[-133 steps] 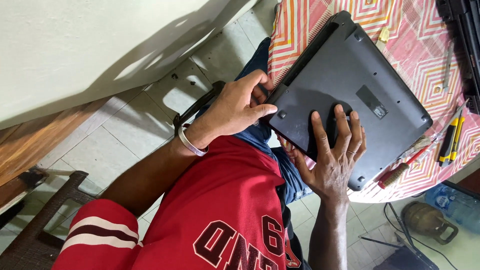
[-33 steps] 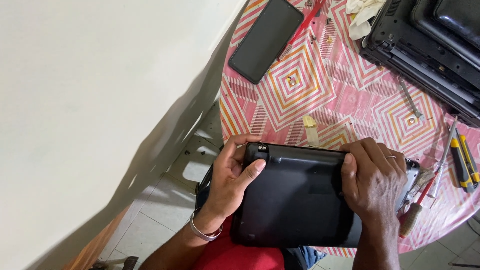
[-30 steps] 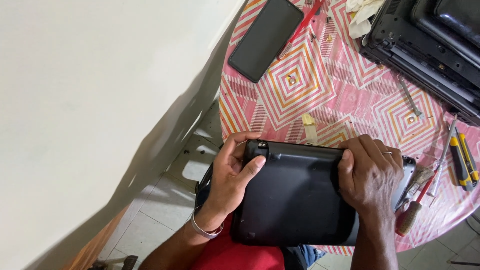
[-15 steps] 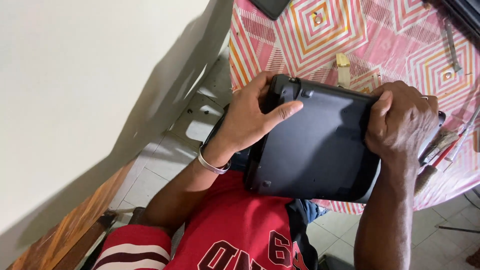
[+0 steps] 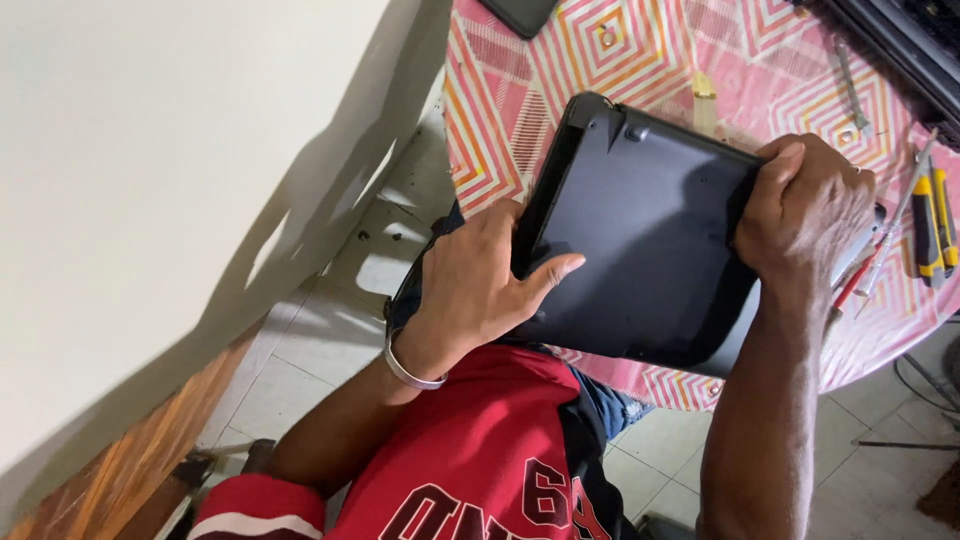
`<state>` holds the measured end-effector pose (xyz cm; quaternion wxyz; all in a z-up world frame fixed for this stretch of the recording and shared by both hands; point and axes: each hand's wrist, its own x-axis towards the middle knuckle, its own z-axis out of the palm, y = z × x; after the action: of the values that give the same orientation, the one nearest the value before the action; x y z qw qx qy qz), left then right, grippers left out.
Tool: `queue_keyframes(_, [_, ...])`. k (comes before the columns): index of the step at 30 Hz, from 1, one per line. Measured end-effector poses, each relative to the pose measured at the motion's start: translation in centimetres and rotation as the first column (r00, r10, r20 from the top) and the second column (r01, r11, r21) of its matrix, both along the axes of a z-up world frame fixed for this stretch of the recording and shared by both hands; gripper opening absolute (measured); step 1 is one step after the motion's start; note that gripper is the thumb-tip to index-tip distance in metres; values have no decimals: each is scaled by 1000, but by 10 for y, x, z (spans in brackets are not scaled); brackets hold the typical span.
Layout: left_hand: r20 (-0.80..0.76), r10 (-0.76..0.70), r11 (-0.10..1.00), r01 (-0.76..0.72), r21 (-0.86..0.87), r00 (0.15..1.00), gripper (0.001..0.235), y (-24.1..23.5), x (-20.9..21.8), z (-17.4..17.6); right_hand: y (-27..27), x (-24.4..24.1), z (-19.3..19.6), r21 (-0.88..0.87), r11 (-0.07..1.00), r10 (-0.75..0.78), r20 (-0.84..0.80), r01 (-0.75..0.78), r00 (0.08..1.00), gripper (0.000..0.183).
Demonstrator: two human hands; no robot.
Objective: The person aligns the bottom cover with the laptop chassis and presses it into place. They then use a screwdriver to tighten screws along the edges of the cover to secure it.
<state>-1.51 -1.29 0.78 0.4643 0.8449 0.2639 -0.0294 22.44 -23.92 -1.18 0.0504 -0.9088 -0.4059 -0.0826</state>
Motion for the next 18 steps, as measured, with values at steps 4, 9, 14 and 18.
queue_keyframes(4, [225,8,923,-93,374,974,65,-22,2,-26,6,5,-5,48,998,-51,59,48,997,36])
queue_keyframes(9, [332,29,899,-169,403,943,67,-28,2,-44,12,7,-13,99,993,-72,24,70,997,42])
queue_keyframes(14, [316,82,886,-214,410,945,59,-34,0,-51,14,5,-12,110,993,-51,113,38,992,43])
queue_keyframes(18, [416,30,893,-211,397,909,48,-29,4,-44,11,12,-33,164,983,-97,85,82,992,46])
